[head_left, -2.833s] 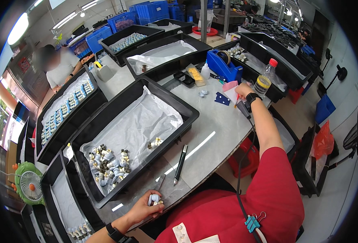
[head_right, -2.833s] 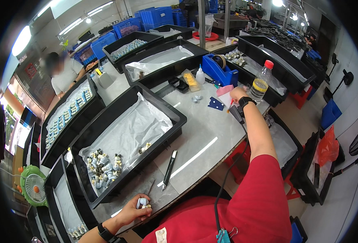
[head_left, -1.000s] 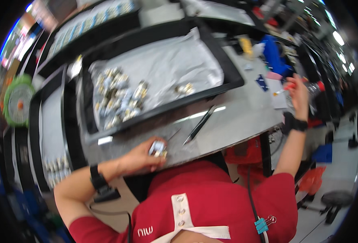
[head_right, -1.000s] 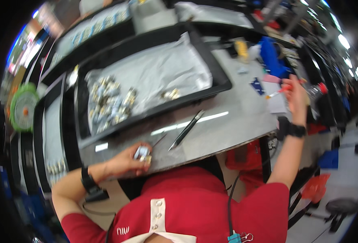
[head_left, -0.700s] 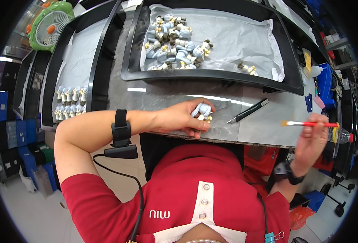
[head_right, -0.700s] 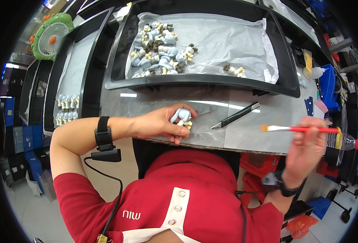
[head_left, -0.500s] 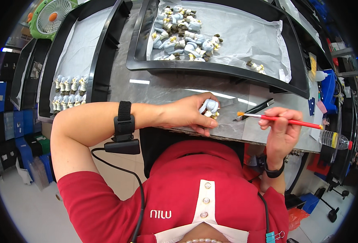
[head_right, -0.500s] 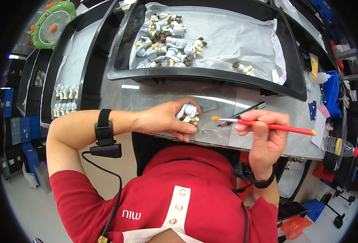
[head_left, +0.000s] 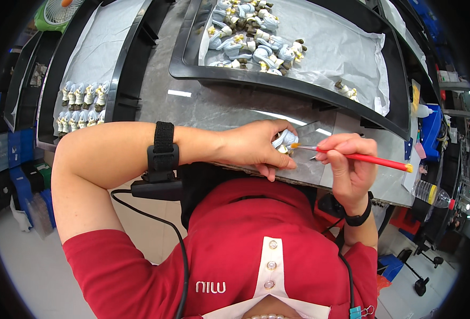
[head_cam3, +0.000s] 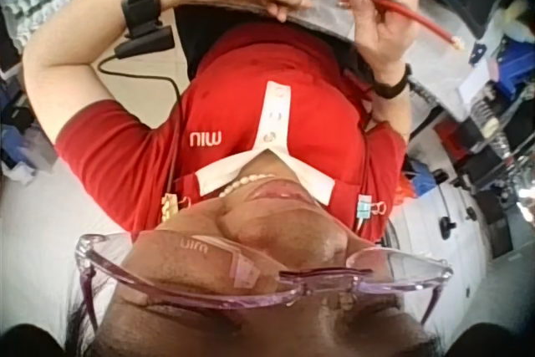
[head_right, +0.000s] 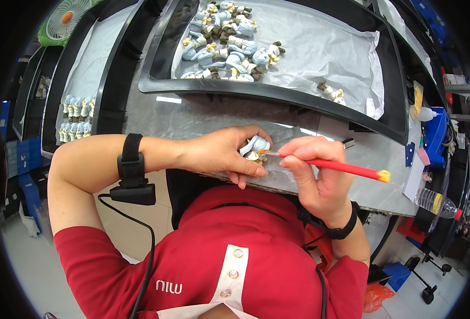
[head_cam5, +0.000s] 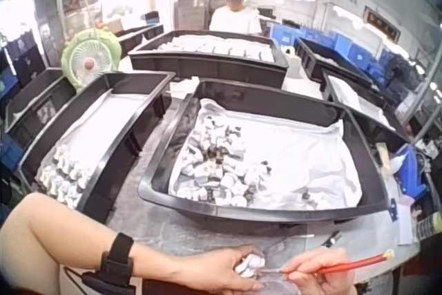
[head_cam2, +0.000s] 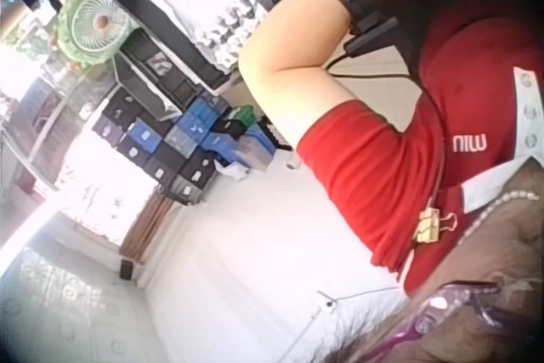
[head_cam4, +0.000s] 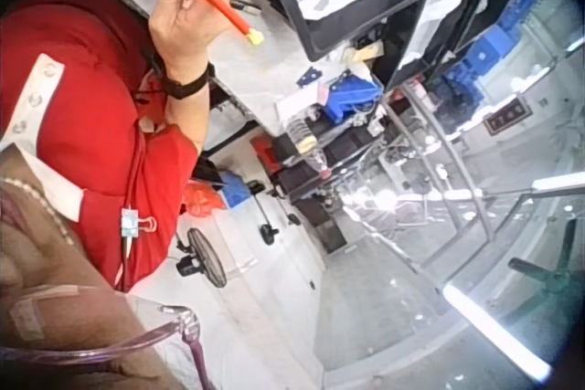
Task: Apply paint or sealant to small figurines using a brush.
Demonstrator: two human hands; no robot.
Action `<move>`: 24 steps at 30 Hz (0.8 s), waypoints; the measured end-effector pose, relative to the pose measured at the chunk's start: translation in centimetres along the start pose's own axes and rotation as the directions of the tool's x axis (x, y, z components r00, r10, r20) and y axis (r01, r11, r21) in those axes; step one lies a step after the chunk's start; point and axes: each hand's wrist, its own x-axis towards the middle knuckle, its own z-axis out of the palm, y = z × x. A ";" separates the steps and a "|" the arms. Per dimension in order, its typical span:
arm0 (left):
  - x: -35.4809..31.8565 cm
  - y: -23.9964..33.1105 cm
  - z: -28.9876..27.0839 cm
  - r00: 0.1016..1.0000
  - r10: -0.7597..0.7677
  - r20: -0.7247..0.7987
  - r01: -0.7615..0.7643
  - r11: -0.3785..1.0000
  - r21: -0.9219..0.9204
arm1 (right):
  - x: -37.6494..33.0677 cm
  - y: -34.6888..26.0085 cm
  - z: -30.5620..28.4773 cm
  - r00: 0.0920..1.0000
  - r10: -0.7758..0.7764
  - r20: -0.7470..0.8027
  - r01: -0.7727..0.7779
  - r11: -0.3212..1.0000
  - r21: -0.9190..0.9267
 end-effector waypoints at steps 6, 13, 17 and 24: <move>0.0 0.1 -0.2 1.000 -0.024 0.018 0.023 0.999 0.025 | 0.8 0.1 -1.1 0.997 0.040 0.062 -0.026 0.976 -0.214; 0.1 0.4 -0.2 1.000 -0.017 0.016 0.016 1.000 0.019 | 1.1 0.6 -0.5 0.990 0.122 0.070 -0.118 0.991 -0.061; -0.1 0.0 -0.2 1.000 0.017 0.021 -0.017 1.000 -0.001 | 0.6 -0.4 0.7 0.993 0.100 -0.069 -0.100 0.995 -0.004; 0.8 -1.0 0.1 0.999 0.023 0.043 -0.023 1.000 0.003 | 0.5 -0.8 0.2 0.967 0.227 -0.112 -0.223 0.974 0.045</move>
